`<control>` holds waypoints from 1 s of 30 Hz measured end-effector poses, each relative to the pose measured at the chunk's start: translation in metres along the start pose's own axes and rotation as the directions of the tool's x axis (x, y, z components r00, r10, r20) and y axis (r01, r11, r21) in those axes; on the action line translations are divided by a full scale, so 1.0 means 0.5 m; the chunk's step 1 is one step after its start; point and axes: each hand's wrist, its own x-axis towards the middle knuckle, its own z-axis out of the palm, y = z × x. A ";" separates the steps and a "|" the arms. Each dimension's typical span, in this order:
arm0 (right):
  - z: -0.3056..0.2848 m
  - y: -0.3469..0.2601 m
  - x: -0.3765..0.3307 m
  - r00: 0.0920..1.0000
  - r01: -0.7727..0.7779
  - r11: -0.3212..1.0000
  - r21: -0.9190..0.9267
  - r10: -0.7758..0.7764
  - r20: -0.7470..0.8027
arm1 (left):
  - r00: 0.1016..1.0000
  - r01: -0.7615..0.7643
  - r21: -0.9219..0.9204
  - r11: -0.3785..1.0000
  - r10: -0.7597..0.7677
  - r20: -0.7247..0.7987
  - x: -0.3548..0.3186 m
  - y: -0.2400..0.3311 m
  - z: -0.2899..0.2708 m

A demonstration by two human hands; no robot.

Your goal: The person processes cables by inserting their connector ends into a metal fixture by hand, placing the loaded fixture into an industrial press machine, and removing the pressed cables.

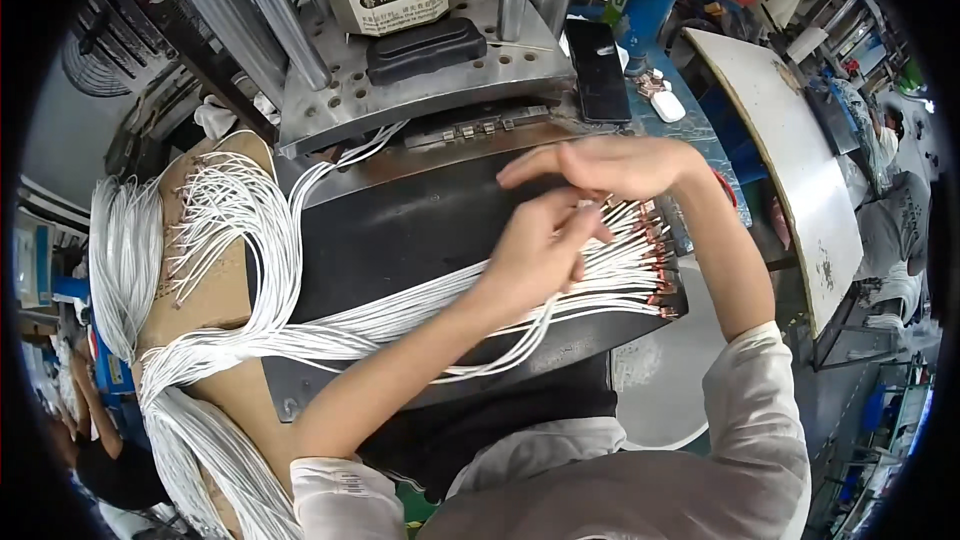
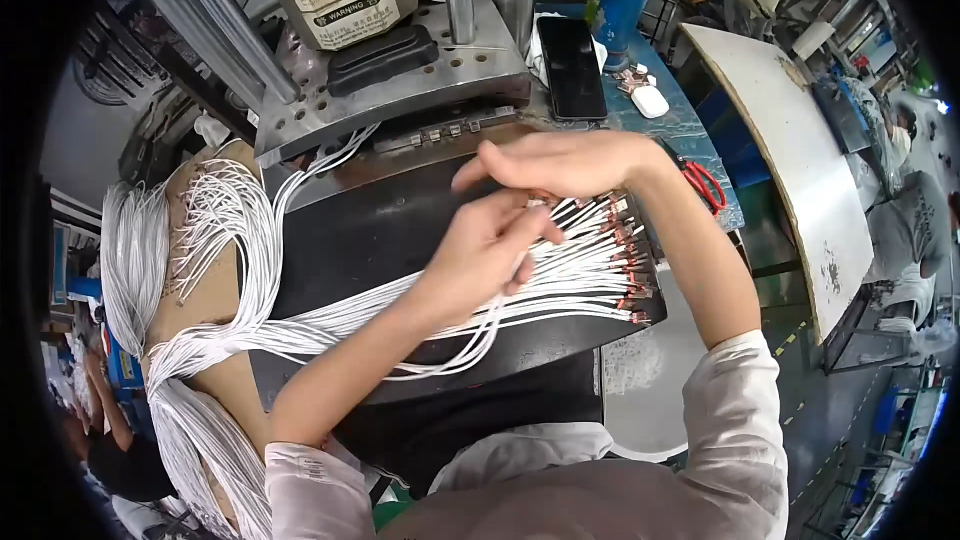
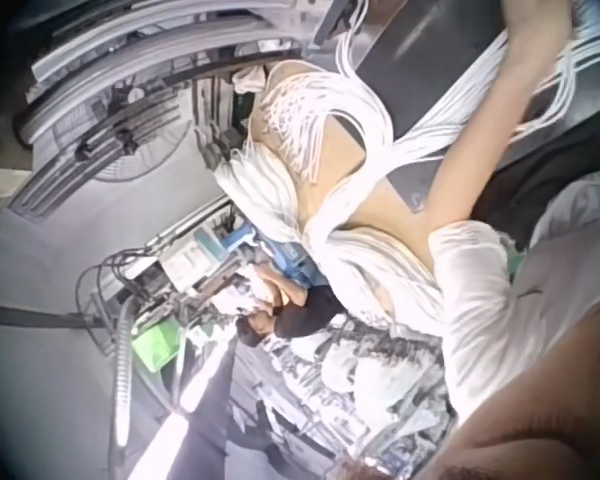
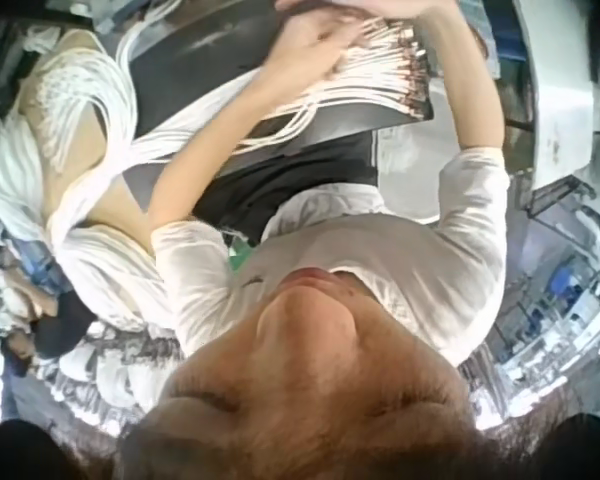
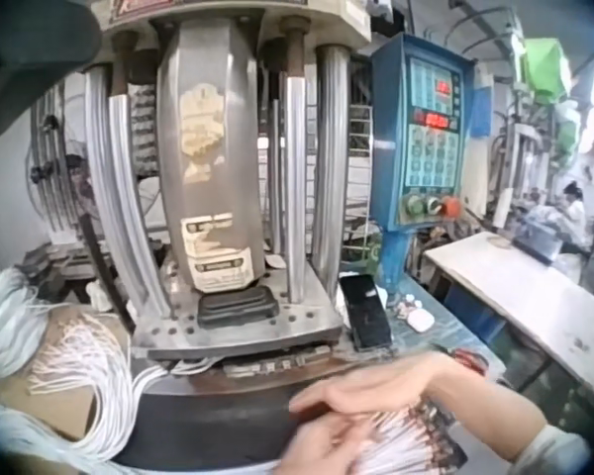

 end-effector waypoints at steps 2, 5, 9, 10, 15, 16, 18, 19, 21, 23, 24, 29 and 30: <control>0.011 0.013 0.023 0.998 -0.061 0.993 -0.105 0.058 -0.029 | 0.999 0.025 0.214 0.977 -0.018 -0.035 -0.033 0.023 -0.068; 0.016 0.084 0.078 0.922 -0.109 0.685 -0.720 -0.202 -0.331 | 0.984 0.160 0.224 0.961 -0.138 -0.113 -0.077 0.046 -0.113; 0.083 0.095 0.114 0.805 -0.366 0.379 -0.850 -0.330 -0.493 | 0.991 0.085 0.136 0.987 -0.070 -0.111 -0.099 0.031 -0.129; 0.084 0.099 0.120 0.807 -0.359 0.379 -0.853 -0.332 -0.488 | 0.989 0.091 0.091 0.992 -0.080 -0.126 -0.097 0.032 -0.131; 0.103 0.087 0.100 0.848 -0.273 0.491 -0.827 -0.284 -0.448 | 0.983 0.064 0.024 0.998 -0.059 -0.176 -0.083 0.019 -0.147; 0.118 0.066 0.083 0.876 -0.297 0.556 -0.776 -0.164 -0.453 | 0.980 0.045 0.036 0.998 -0.037 -0.193 -0.083 0.015 -0.153; 0.118 0.050 0.065 0.895 -0.329 0.616 -0.716 -0.039 -0.444 | 0.976 0.035 0.045 0.998 -0.025 -0.216 -0.078 0.007 -0.152; 0.115 0.048 0.063 0.901 -0.289 0.806 -0.517 0.047 -0.431 | 0.972 0.023 0.057 0.998 -0.009 -0.237 -0.076 0.003 -0.152; 0.111 0.047 0.044 0.912 -0.225 0.974 0.001 0.210 -0.353 | 0.971 0.023 0.062 0.998 -0.007 -0.240 -0.068 -0.004 -0.146; 0.117 0.044 0.040 0.918 -0.176 0.976 0.130 0.210 -0.336 | 0.964 0.011 0.181 0.983 0.038 -0.263 -0.062 -0.005 -0.142; 0.123 0.042 0.041 0.926 -0.118 0.961 0.250 0.197 -0.321 | 0.960 0.005 0.241 0.971 0.063 -0.272 -0.062 -0.006 -0.139; 0.133 0.055 0.049 0.927 0.001 0.920 0.392 0.146 -0.345 | 0.955 0.015 0.185 0.983 0.040 -0.292 -0.060 -0.006 -0.135; 0.138 0.053 0.049 0.929 0.000 0.919 0.394 0.146 -0.341 | 0.953 0.015 0.164 0.986 0.036 -0.301 -0.061 -0.004 -0.134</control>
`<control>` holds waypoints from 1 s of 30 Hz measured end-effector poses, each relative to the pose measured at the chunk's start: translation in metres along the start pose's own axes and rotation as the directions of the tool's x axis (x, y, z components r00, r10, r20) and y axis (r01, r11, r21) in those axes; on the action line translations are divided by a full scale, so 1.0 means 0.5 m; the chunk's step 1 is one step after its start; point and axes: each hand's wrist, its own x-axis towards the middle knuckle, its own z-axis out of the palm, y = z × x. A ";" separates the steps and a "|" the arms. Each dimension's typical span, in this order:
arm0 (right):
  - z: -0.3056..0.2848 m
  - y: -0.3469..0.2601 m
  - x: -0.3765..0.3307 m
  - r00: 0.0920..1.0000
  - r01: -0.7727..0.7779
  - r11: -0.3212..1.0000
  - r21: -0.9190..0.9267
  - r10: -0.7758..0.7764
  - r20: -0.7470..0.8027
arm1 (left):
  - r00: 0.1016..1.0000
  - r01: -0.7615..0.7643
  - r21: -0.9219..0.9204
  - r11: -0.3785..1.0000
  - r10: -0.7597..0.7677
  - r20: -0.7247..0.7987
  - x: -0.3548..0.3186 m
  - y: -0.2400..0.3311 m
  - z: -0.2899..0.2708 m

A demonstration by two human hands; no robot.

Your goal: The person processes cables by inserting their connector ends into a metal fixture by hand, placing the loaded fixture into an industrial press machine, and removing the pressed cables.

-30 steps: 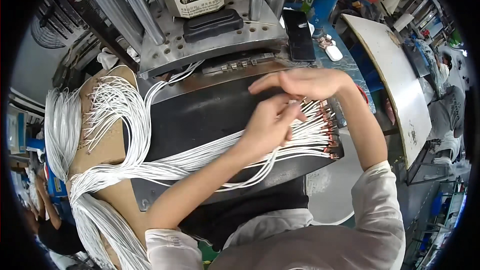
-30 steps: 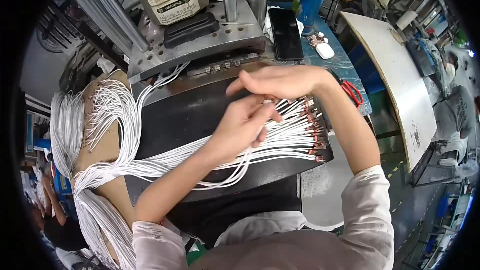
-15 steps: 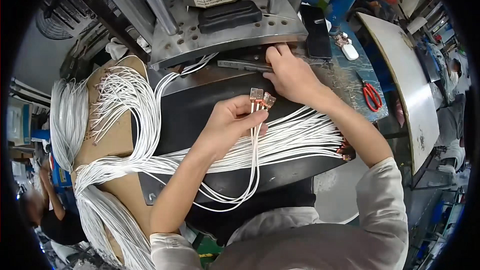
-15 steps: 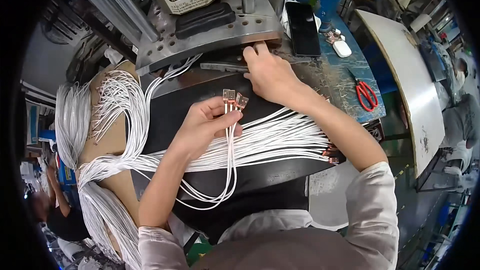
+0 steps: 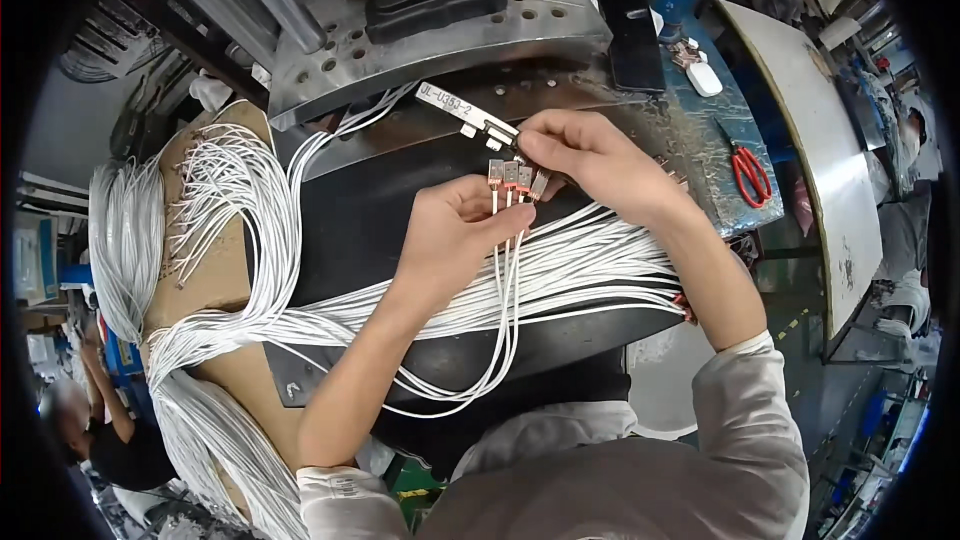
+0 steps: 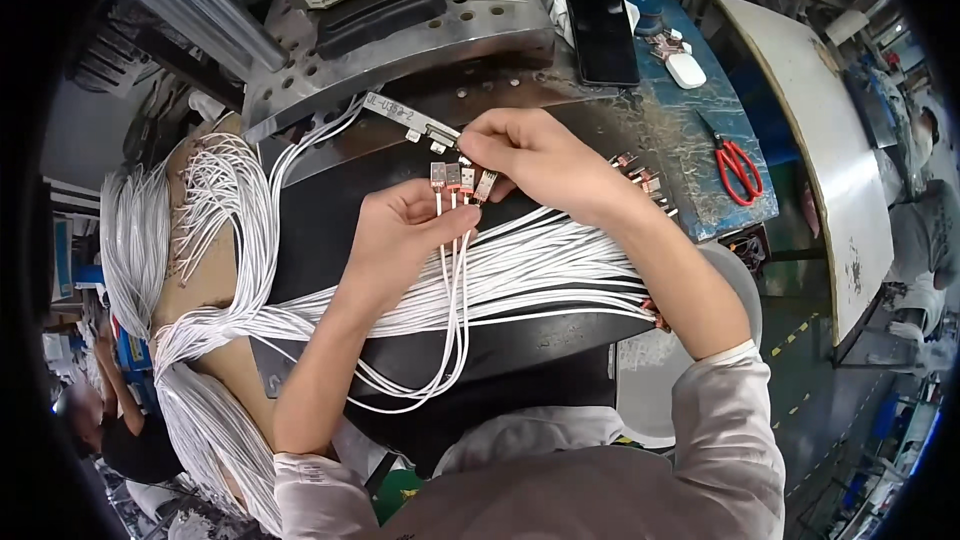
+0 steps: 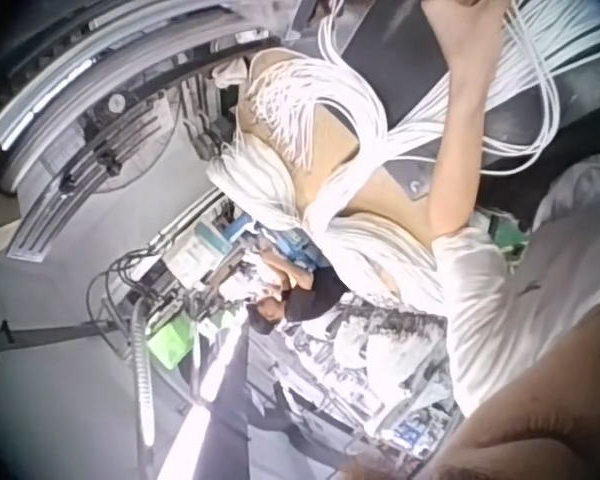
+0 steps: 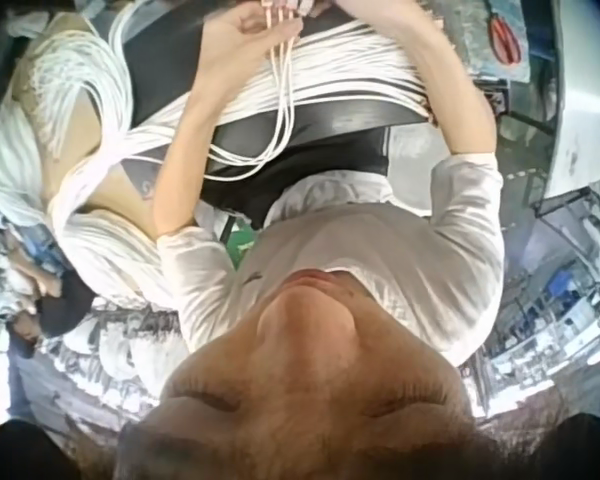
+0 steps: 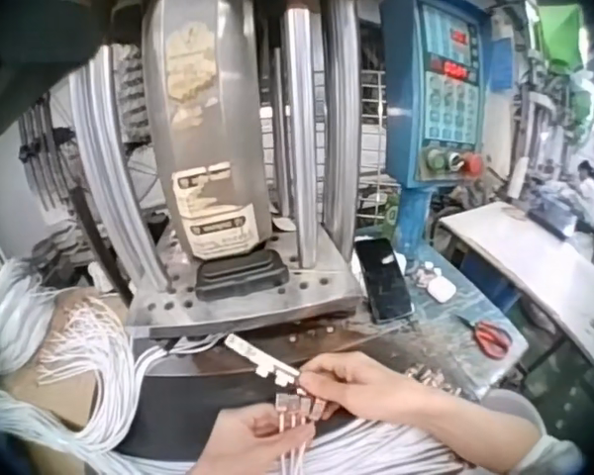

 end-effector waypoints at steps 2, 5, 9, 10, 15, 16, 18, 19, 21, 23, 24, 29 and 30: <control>0.010 -0.007 -0.007 0.999 -0.033 0.999 -0.016 0.033 -0.005 | 1.000 0.010 -0.042 0.999 -0.011 -0.016 -0.001 0.002 0.000; 0.010 -0.022 -0.013 0.998 -0.070 0.997 -0.037 0.070 -0.010 | 1.000 0.015 -0.057 0.998 -0.016 -0.011 -0.003 0.001 -0.007; -0.005 -0.025 -0.017 0.994 -0.105 0.993 -0.049 0.104 -0.017 | 0.993 0.113 -0.101 0.988 -0.109 0.044 -0.014 0.014 -0.013; -0.011 -0.024 -0.017 0.995 -0.103 0.994 -0.036 0.102 -0.017 | 0.986 0.161 -0.119 0.980 -0.153 0.073 -0.016 0.018 -0.012; -0.017 -0.016 -0.016 0.996 -0.084 0.996 -0.024 0.085 0.030 | 0.988 0.149 -0.121 0.981 -0.143 0.058 -0.013 0.025 -0.010; -0.016 -0.015 -0.014 0.996 -0.085 0.996 -0.023 0.085 0.032 | 0.989 0.144 -0.131 0.981 -0.138 0.054 -0.012 0.024 -0.009; -0.014 -0.013 -0.013 0.996 -0.078 0.997 -0.006 0.078 0.053 | 0.991 0.132 -0.151 0.980 -0.127 0.044 -0.009 0.022 -0.009; -0.013 -0.013 -0.012 0.995 -0.075 0.997 0.003 0.075 0.063 | 0.991 0.133 -0.152 0.979 -0.128 0.042 -0.009 0.019 -0.011; -0.011 -0.020 -0.015 0.996 -0.067 0.998 0.009 0.067 0.063 | 0.993 0.120 -0.108 0.987 -0.119 0.011 -0.006 0.013 -0.017; -0.012 -0.029 -0.019 0.997 -0.050 0.999 0.020 0.049 0.058 | 0.993 0.113 -0.086 0.990 -0.114 -0.004 -0.008 0.011 -0.018; -0.016 -0.031 -0.020 0.997 -0.050 0.999 0.019 0.049 0.058 | 0.992 0.126 -0.092 0.988 -0.126 0.003 -0.014 0.014 -0.016; -0.032 -0.024 -0.013 0.995 -0.096 0.995 -0.014 0.096 0.025 | 0.986 0.165 -0.088 0.982 -0.164 0.024 -0.022 0.025 -0.009; -0.031 -0.020 -0.012 0.996 -0.083 0.997 0.007 0.083 0.044 | 0.985 0.171 -0.081 0.982 -0.169 0.029 -0.022 0.026 -0.008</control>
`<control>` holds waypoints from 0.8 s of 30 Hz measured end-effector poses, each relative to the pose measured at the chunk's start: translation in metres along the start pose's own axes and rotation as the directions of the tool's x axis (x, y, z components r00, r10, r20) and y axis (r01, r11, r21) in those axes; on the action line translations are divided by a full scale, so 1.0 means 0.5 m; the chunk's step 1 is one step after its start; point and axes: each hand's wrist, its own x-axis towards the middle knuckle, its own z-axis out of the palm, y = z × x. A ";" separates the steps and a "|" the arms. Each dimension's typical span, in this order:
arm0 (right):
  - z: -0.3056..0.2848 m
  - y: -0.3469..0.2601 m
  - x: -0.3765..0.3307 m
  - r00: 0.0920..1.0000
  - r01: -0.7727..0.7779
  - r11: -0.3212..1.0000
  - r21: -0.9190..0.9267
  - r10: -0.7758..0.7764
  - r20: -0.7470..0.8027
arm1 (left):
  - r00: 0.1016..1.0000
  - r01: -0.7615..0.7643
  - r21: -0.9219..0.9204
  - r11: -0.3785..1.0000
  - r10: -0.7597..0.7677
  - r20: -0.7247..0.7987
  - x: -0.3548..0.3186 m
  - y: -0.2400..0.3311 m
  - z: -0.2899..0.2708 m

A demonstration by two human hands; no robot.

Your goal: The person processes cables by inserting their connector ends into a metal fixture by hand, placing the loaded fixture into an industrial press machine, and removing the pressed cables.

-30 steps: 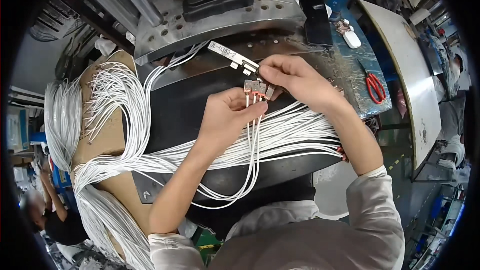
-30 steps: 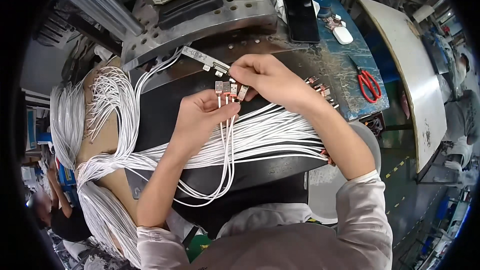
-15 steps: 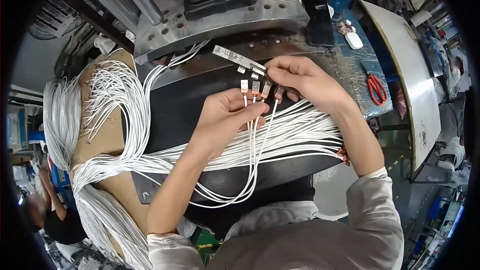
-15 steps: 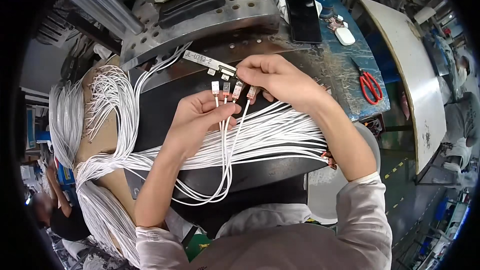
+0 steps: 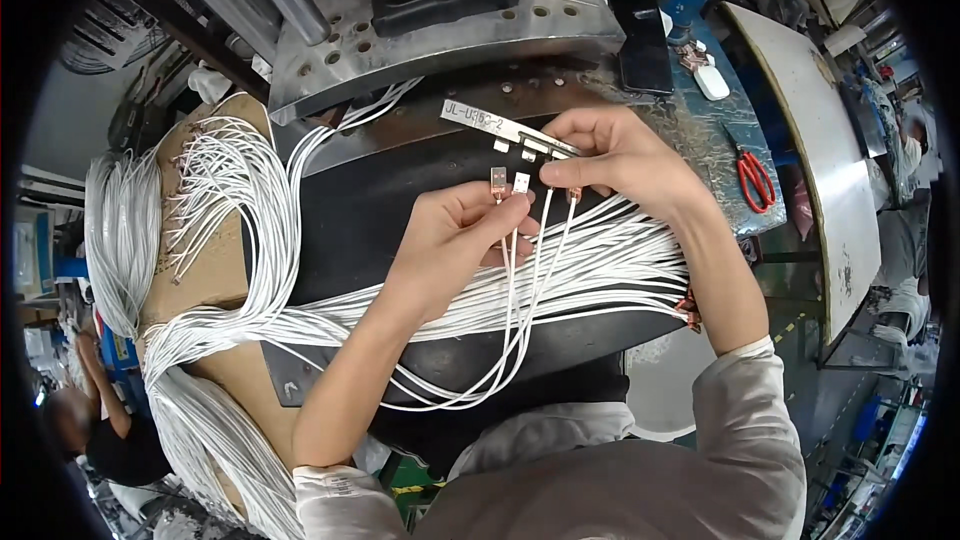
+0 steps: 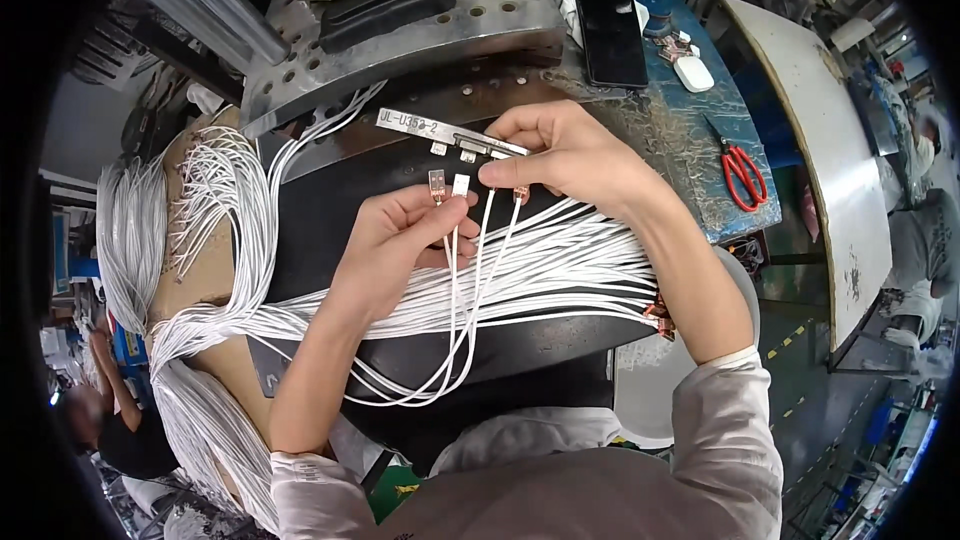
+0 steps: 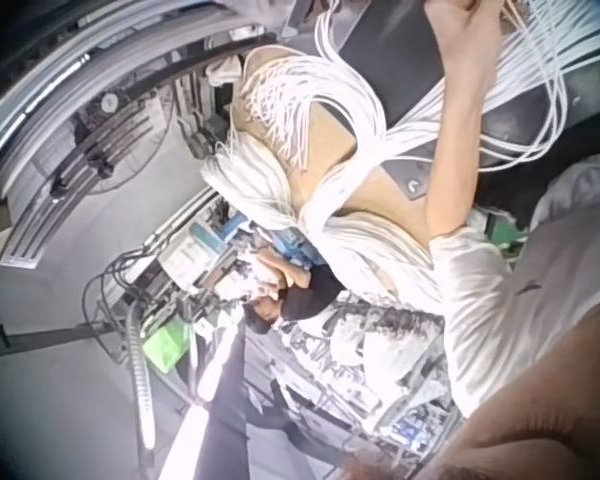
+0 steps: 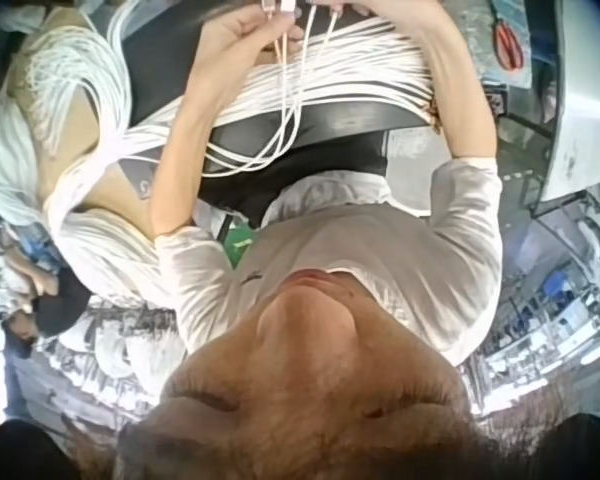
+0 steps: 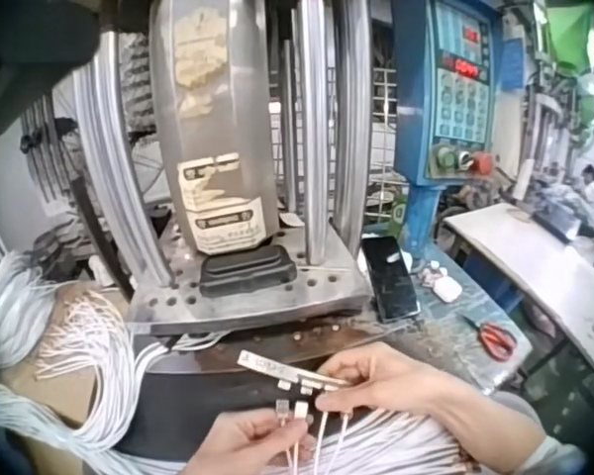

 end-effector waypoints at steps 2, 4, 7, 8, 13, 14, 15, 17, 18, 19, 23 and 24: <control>0.002 0.003 0.001 1.000 0.012 1.000 0.021 -0.013 0.020 | 1.000 -0.011 -0.013 1.000 0.011 -0.002 0.002 -0.002 0.001; 0.005 0.005 0.000 0.999 0.016 1.000 0.007 -0.016 0.042 | 0.999 -0.033 -0.038 0.999 0.033 -0.006 0.005 -0.005 0.001; 0.007 0.009 0.002 0.998 0.018 1.000 -0.007 -0.018 0.060 | 0.999 -0.036 -0.046 0.998 0.037 0.021 0.005 -0.004 -0.005; 0.006 0.011 0.001 0.998 0.020 1.000 -0.014 -0.019 0.063 | 0.999 -0.039 -0.050 0.998 0.040 0.036 0.005 -0.004 -0.007; 0.003 -0.001 -0.004 1.000 0.011 0.993 -0.117 -0.009 0.024 | 0.996 -0.039 -0.043 0.998 0.043 0.083 0.007 0.000 -0.014; 0.001 0.000 -0.003 1.000 0.011 0.993 -0.117 -0.008 0.025 | 0.997 -0.031 -0.044 0.999 0.034 0.073 0.008 0.000 -0.014; -0.001 0.001 -0.003 1.000 0.011 0.991 -0.136 -0.007 0.028 | 0.998 -0.022 -0.044 0.999 0.025 0.065 0.007 0.001 -0.014; -0.004 0.001 -0.001 0.999 0.014 0.985 -0.174 -0.008 0.035 | 0.998 -0.015 -0.044 0.999 0.018 0.054 0.004 0.003 -0.013; -0.006 0.000 0.000 0.999 0.016 0.985 -0.174 -0.010 0.038 | 0.999 -0.025 -0.027 0.999 0.026 0.037 0.003 0.005 -0.010; -0.007 -0.002 0.000 0.998 0.005 0.984 -0.178 0.006 0.059 | 0.999 -0.036 -0.010 0.999 0.036 0.019 0.000 0.007 -0.007; -0.020 -0.016 0.025 0.996 0.020 0.948 -0.319 0.009 0.089 | 0.995 0.098 0.484 0.870 -0.081 -0.057 -0.008 0.060 -0.032; -0.027 -0.023 0.038 0.997 0.052 0.896 -0.442 -0.018 0.080 | 0.986 0.168 0.679 0.714 -0.131 -0.107 -0.010 0.073 -0.036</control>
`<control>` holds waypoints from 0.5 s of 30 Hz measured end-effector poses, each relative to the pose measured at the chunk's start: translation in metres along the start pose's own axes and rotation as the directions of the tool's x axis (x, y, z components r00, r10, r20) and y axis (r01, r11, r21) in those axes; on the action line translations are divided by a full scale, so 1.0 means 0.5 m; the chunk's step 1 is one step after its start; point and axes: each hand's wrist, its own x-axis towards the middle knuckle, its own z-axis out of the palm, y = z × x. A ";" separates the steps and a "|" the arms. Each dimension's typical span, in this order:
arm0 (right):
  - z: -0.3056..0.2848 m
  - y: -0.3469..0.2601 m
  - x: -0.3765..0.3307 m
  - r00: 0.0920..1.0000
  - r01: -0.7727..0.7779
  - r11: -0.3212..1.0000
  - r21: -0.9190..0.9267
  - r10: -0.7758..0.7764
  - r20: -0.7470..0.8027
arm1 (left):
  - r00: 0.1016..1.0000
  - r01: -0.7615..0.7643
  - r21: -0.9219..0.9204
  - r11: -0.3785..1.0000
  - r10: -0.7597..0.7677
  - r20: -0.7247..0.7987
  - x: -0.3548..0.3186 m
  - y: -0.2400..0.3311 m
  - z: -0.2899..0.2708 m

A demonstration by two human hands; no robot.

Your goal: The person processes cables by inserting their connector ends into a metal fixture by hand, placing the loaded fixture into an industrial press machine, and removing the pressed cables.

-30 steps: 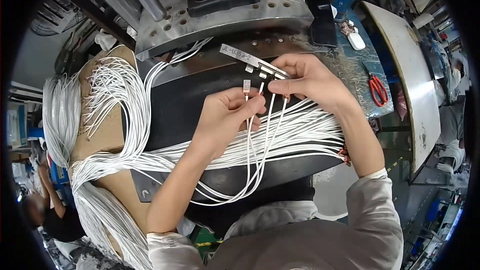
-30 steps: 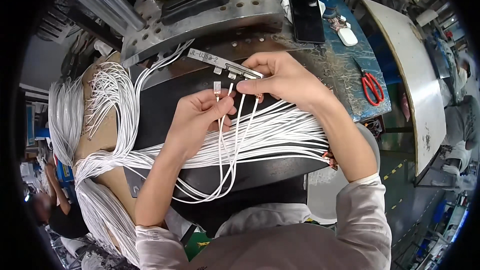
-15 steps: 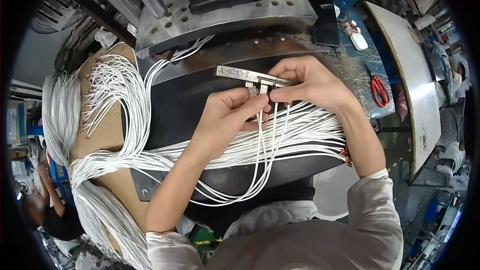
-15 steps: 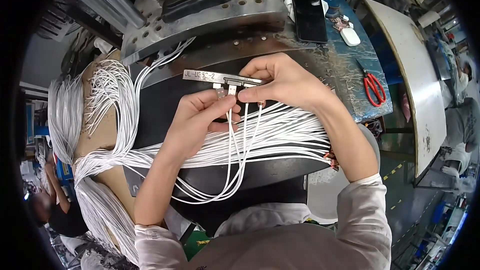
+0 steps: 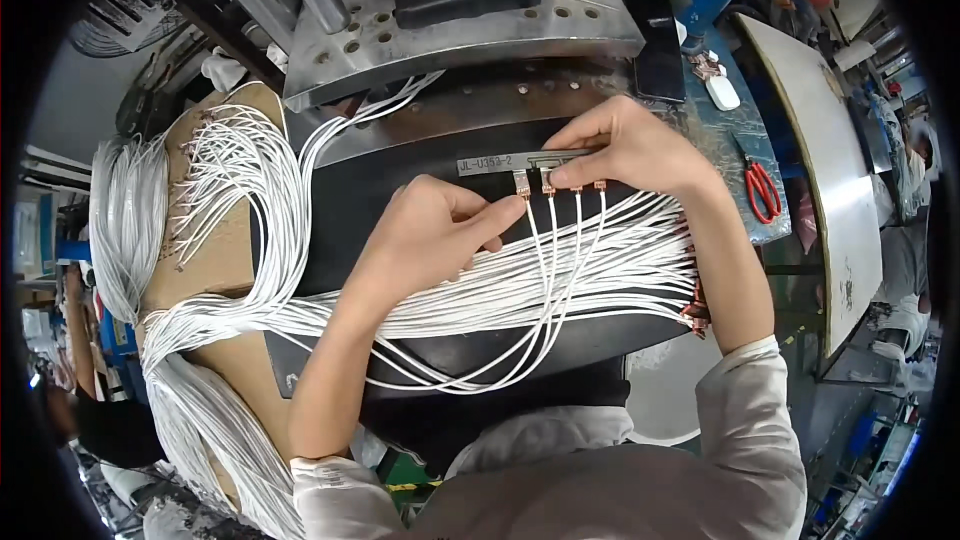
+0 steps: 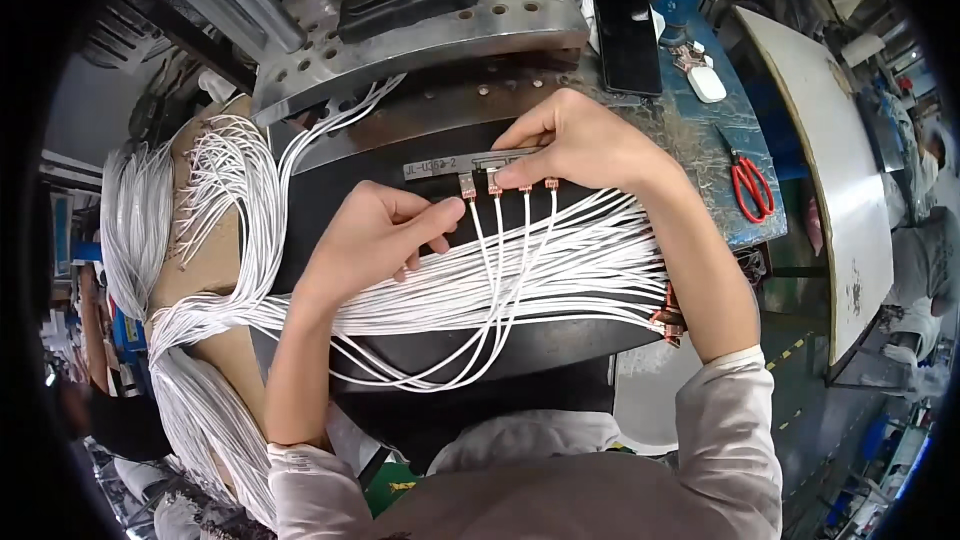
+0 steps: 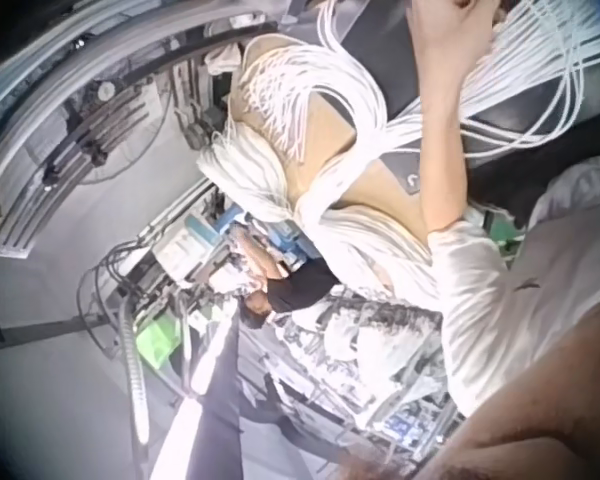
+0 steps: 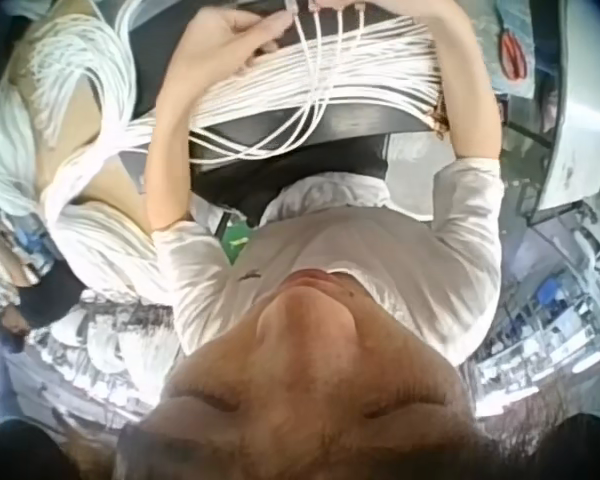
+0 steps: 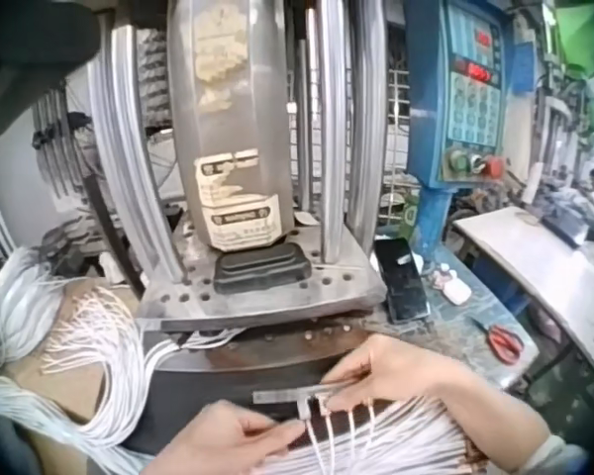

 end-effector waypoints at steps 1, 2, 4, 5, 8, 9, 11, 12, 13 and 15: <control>-0.005 -0.005 0.010 1.000 0.025 0.991 -0.133 -0.027 -0.014 | 1.000 0.002 0.001 1.000 -0.002 -0.008 -0.010 0.006 -0.005; -0.006 0.001 0.018 0.999 0.032 0.991 -0.133 -0.034 -0.011 | 0.992 -0.064 0.115 0.991 0.076 -0.103 -0.020 0.012 -0.009; -0.009 0.033 0.031 0.960 0.226 0.907 -0.356 -0.270 -0.079 | 0.932 -0.168 0.350 0.922 0.265 -0.249 -0.028 0.023 -0.014; -0.013 0.043 0.034 0.919 0.301 0.832 -0.466 -0.384 -0.092 | 0.930 -0.174 0.349 0.921 0.270 -0.250 -0.026 0.024 -0.012; 0.011 0.007 0.030 0.929 0.275 0.845 -0.459 -0.356 -0.100 | 0.742 -0.335 0.434 0.836 0.518 -0.425 -0.020 -0.002 0.002; 0.019 -0.001 0.026 0.936 0.252 0.853 -0.458 -0.336 -0.111 | 0.742 -0.335 0.431 0.838 0.517 -0.428 -0.012 -0.010 0.004; 0.029 -0.001 0.025 0.929 0.254 0.839 -0.482 -0.350 -0.118 | 0.633 -0.357 0.581 0.731 0.647 -0.425 0.010 -0.022 0.003; 0.033 0.000 0.026 0.922 0.256 0.825 -0.503 -0.365 -0.128 | 0.573 -0.358 0.651 0.670 0.708 -0.413 0.020 -0.027 0.002; 0.035 0.001 0.030 0.914 0.259 0.811 -0.524 -0.381 -0.138 | 0.568 -0.357 0.651 0.670 0.709 -0.418 0.025 -0.031 0.001; 0.024 0.013 0.031 0.883 0.279 0.773 -0.570 -0.439 -0.163 | 0.492 -0.346 0.742 0.574 0.785 -0.377 0.032 -0.041 -0.003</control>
